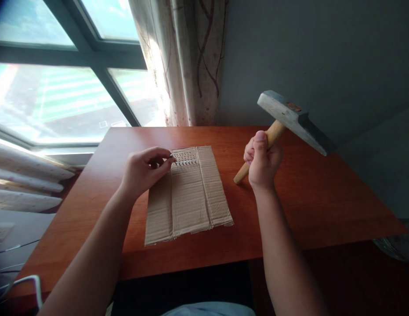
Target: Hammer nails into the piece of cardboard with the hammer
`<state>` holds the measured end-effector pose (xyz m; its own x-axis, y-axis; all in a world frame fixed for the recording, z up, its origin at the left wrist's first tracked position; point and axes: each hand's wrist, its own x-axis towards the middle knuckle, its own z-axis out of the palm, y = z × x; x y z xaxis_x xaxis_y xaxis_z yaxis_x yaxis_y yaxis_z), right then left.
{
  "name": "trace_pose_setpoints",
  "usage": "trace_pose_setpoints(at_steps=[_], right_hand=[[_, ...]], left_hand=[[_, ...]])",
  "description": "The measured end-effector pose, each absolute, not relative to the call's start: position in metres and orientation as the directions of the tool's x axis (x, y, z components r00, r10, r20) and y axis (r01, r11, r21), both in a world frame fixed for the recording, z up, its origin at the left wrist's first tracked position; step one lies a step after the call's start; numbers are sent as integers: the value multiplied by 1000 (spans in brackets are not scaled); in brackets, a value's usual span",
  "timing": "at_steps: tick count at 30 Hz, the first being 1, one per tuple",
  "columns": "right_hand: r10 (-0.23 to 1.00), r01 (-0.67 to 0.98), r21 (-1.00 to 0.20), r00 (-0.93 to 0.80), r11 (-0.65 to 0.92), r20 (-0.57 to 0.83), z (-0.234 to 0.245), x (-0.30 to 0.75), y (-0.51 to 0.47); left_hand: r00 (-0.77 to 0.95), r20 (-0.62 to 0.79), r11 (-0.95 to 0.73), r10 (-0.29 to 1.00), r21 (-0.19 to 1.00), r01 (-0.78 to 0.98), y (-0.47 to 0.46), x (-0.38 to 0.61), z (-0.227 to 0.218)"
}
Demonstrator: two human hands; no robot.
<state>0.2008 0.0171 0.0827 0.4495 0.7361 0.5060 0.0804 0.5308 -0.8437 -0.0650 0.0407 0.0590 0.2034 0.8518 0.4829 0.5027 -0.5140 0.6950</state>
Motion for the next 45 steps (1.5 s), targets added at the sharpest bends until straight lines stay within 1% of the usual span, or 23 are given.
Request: trace_pose_setpoints(at_steps=[10, 24, 30, 32, 34, 36, 37, 39, 41, 43, 45], right_hand=[[728, 47, -825, 442, 564, 523, 81, 201, 18], [733, 117, -843, 440, 525, 518, 82, 200, 17], [767, 120, -858, 398, 500, 503, 84, 198, 16], [814, 166, -886, 350, 433, 463, 86, 197, 16], [883, 233, -917, 273, 323, 381, 87, 196, 14], [943, 340, -914, 164, 221, 289, 89, 195, 13], [964, 408, -894, 99, 187, 247, 90, 195, 13], [986, 534, -830, -34, 157, 165, 94, 192, 13], [986, 611, -777, -151, 148, 69, 102, 188, 13], [970, 637, -757, -241, 143, -21, 115, 183, 14], [946, 639, -754, -314, 151, -77, 131, 177, 14]], left_hand=[[220, 479, -520, 850, 695, 496, 43, -66, 57], [256, 478, -535, 840, 657, 531, 42, -66, 55], [260, 459, -525, 849, 685, 505, 42, -67, 54], [264, 453, -523, 851, 699, 487, 42, -67, 55], [267, 452, -525, 851, 709, 471, 42, -67, 57], [271, 450, -525, 851, 716, 460, 42, -67, 59], [275, 448, -525, 851, 718, 457, 42, -67, 59], [286, 439, -524, 852, 719, 457, 41, -67, 61], [289, 431, -519, 855, 719, 463, 41, -68, 61], [285, 424, -510, 860, 722, 467, 41, -68, 61], [279, 421, -505, 863, 727, 465, 41, -68, 60]])
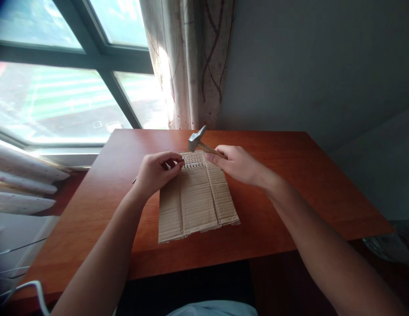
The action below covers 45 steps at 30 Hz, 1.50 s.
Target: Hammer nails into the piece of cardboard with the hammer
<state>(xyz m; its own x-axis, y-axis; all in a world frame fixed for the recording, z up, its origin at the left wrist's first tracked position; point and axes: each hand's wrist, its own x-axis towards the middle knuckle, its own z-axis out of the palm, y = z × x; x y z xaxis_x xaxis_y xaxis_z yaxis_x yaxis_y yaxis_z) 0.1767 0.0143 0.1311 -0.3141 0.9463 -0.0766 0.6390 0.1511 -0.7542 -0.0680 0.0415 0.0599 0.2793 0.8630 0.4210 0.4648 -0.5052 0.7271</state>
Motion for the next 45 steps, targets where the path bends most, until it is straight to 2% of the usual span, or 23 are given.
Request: trace_pose_setpoints(at_steps=[6, 13, 19, 25, 31, 36, 45], right_hand=[[900, 686, -689, -420, 234, -113, 164, 161, 16], [894, 685, -700, -421, 202, -154, 158, 154, 19], [910, 652, -733, -398, 191, -117, 160, 156, 13], [900, 663, -718, -418, 210, -122, 154, 156, 13], [922, 642, -748, -370, 168, -110, 156, 155, 9], [900, 651, -732, -418, 201, -125, 143, 157, 11], [912, 633, -751, -396, 190, -103, 146, 158, 9]], left_hand=[[273, 421, -502, 865, 741, 446, 42, -69, 57], [278, 426, -509, 861, 738, 444, 43, -68, 56], [284, 423, -510, 860, 719, 473, 41, -68, 59], [275, 424, -505, 863, 695, 512, 41, -68, 59], [288, 406, -498, 867, 708, 502, 42, -69, 59], [311, 382, -491, 871, 712, 502, 42, -70, 59], [351, 338, -479, 874, 723, 498, 43, -73, 59]])
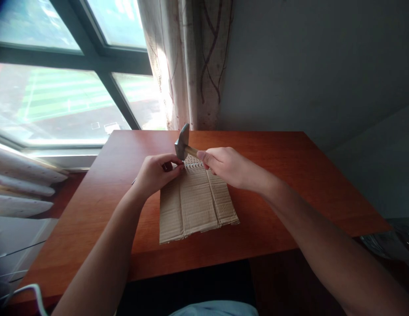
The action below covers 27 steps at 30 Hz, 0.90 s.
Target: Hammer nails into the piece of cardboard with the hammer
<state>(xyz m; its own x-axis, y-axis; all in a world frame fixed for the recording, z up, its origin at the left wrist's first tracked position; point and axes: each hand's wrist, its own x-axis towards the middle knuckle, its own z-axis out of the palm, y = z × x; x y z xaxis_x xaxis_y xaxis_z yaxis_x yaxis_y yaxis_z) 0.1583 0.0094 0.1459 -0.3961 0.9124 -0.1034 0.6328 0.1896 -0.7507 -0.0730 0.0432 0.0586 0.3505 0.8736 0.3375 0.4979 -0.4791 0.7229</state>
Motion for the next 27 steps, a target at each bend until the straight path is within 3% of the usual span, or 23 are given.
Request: trace_pose_setpoints(at_steps=[9, 27], right_hand=[[924, 619, -772, -364, 147, -116, 143, 158, 8], [908, 679, -708, -398, 194, -133, 127, 154, 12]], left_hand=[[393, 264, -445, 881, 744, 498, 43, -74, 59], [382, 266, -436, 885, 764, 476, 45, -74, 55]])
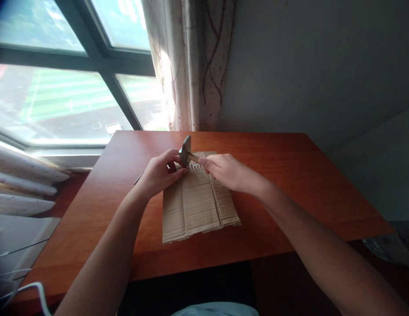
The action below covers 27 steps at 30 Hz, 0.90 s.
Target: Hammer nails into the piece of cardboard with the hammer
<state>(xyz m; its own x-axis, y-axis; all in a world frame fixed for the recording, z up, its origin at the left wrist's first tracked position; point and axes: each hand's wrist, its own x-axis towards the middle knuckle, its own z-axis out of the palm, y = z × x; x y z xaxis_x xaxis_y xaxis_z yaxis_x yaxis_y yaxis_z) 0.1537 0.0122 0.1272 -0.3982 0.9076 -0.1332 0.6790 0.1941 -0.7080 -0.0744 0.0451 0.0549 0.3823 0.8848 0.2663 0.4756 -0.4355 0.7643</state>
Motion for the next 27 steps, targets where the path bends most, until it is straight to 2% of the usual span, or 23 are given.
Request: trace_pose_setpoints(at_steps=[9, 17, 23, 27], right_hand=[[905, 699, -683, -403, 210, -134, 128, 152, 12], [917, 641, -751, -378, 159, -129, 129, 158, 11], [905, 665, -718, -409, 208, -116, 125, 154, 11], [925, 614, -762, -377, 207, -53, 121, 160, 10]], left_hand=[[381, 275, -443, 883, 755, 483, 46, -75, 52], [369, 266, -430, 891, 755, 495, 45, -74, 53], [378, 274, -442, 884, 753, 488, 46, -75, 53], [379, 269, -439, 885, 751, 493, 44, -74, 56]])
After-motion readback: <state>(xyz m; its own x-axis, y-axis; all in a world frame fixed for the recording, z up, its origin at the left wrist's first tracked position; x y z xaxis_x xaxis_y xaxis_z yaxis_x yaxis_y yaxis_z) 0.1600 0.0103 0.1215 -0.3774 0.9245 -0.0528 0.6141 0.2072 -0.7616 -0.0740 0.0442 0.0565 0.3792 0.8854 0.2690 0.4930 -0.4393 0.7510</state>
